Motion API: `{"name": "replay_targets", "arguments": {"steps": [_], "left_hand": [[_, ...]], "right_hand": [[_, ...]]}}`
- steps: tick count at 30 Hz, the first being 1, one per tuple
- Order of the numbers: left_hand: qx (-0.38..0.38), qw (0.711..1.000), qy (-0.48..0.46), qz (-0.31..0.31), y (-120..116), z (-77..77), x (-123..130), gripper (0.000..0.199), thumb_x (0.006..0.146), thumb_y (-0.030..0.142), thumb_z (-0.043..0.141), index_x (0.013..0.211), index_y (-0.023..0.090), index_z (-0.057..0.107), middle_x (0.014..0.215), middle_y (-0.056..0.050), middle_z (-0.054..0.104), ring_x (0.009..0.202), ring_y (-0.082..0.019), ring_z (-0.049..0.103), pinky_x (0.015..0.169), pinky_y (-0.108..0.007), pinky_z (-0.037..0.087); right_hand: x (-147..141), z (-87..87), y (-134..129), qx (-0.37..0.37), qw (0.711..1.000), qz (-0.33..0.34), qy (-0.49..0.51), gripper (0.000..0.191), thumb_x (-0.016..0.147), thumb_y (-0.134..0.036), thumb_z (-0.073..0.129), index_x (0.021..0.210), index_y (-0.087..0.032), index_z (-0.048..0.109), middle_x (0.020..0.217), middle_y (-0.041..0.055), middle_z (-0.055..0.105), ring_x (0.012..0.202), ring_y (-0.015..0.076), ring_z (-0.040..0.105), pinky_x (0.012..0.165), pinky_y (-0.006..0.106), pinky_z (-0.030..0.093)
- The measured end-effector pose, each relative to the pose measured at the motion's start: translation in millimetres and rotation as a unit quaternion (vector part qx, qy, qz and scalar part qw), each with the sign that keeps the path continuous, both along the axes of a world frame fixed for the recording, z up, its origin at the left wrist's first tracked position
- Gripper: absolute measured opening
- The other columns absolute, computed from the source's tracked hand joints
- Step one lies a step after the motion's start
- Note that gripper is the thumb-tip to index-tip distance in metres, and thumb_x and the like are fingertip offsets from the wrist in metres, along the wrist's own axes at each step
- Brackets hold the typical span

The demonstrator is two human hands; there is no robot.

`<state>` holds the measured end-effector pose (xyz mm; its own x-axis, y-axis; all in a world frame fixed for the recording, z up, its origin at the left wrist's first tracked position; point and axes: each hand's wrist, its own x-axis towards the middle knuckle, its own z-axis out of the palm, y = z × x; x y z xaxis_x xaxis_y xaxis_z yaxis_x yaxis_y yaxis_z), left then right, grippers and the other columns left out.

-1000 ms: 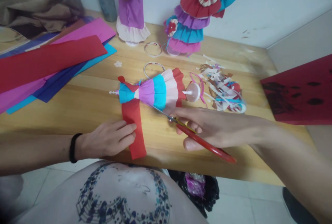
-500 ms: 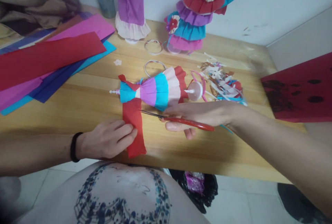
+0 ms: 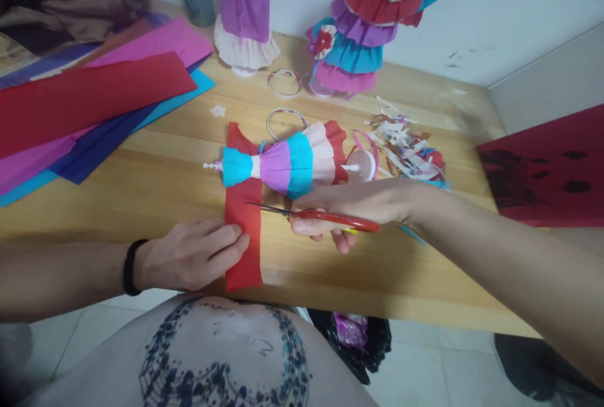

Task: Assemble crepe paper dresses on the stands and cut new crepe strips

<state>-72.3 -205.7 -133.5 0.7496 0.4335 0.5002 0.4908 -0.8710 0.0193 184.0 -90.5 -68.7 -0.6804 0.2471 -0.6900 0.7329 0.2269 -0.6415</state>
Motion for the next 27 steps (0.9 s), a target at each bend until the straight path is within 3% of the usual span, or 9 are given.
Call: {"name": "replay_targets", "arguments": {"steps": [7, 12, 16, 22, 25, 27], "left_hand": [[-0.01, 1.0, 0.001, 0.002, -1.8, 1.7, -1.4, 0.024, 0.09, 0.006, 0.042, 0.078, 0.016, 0.061, 0.078, -0.004, 0.067, 0.056, -0.016, 0.054, 0.047, -0.029, 0.044], [-0.023, 1.0, 0.003, -0.001, -2.1, 0.8, -2.7, 0.026, 0.091, 0.007, 0.04, 0.078, 0.015, 0.061, 0.078, -0.005, 0.067, 0.055, -0.016, 0.054, 0.045, -0.03, 0.043], [-0.036, 0.999, 0.001, -0.008, -2.5, 0.4, -3.5, 0.026, 0.091, 0.008, 0.039, 0.078, 0.016, 0.061, 0.078, -0.006, 0.066, 0.054, -0.016, 0.053, 0.045, -0.03, 0.043], [-0.031, 0.999, 0.002, -0.004, -2.3, 1.3, -3.7, 0.028, 0.091, 0.008, 0.039, 0.077, 0.015, 0.062, 0.077, -0.006, 0.067, 0.053, -0.016, 0.053, 0.046, -0.029, 0.043], [-0.03, 1.0, -0.001, -0.003, -1.6, 1.7, -3.6, 0.027, 0.09, 0.008, 0.04, 0.076, 0.015, 0.063, 0.075, -0.005, 0.067, 0.054, -0.016, 0.054, 0.046, -0.03, 0.042], [-0.033, 0.999, -0.005, -0.006, -1.3, 1.4, -3.0, 0.027, 0.089, 0.007, 0.041, 0.076, 0.015, 0.063, 0.073, -0.005, 0.066, 0.054, -0.017, 0.054, 0.046, -0.03, 0.042]], "right_hand": [[-19.1, 8.7, 4.1, -0.121, 0.988, -0.017, -0.097, 0.07, 0.081, -0.075, 0.051, 0.116, -0.014, 0.057, 0.101, 0.0095, 0.057, 0.07, 0.0143, 0.06, 0.063, 0.031, 0.054], [-23.0, 7.3, 3.8, -0.115, 0.989, -0.019, -0.093, 0.06, 0.083, -0.069, 0.054, 0.107, -0.015, 0.057, 0.095, 0.0073, 0.055, 0.078, 0.0156, 0.058, 0.061, 0.027, 0.056], [-24.6, 5.1, 4.0, -0.103, 0.989, -0.02, -0.101, 0.061, 0.08, -0.073, 0.054, 0.101, -0.016, 0.057, 0.089, 0.0065, 0.057, 0.073, 0.0152, 0.057, 0.059, 0.029, 0.057], [-25.4, 1.6, 3.7, -0.085, 0.993, -0.003, -0.081, 0.058, 0.083, -0.073, 0.051, 0.088, -0.015, 0.055, 0.079, 0.003, 0.056, 0.058, 0.0093, 0.052, 0.049, 0.022, 0.048], [-23.4, 2.8, 2.7, -0.061, 0.994, 0.015, -0.085, 0.06, 0.085, -0.072, 0.047, 0.096, -0.015, 0.061, 0.077, 0.0033, 0.058, 0.056, 0.0106, 0.053, 0.049, 0.024, 0.046], [-20.3, 4.3, 1.9, 0.024, 0.996, 0.03, -0.079, 0.061, 0.085, -0.072, 0.048, 0.108, -0.018, 0.066, 0.083, 0.0058, 0.064, 0.063, 0.0144, 0.058, 0.054, 0.027, 0.048]]}}
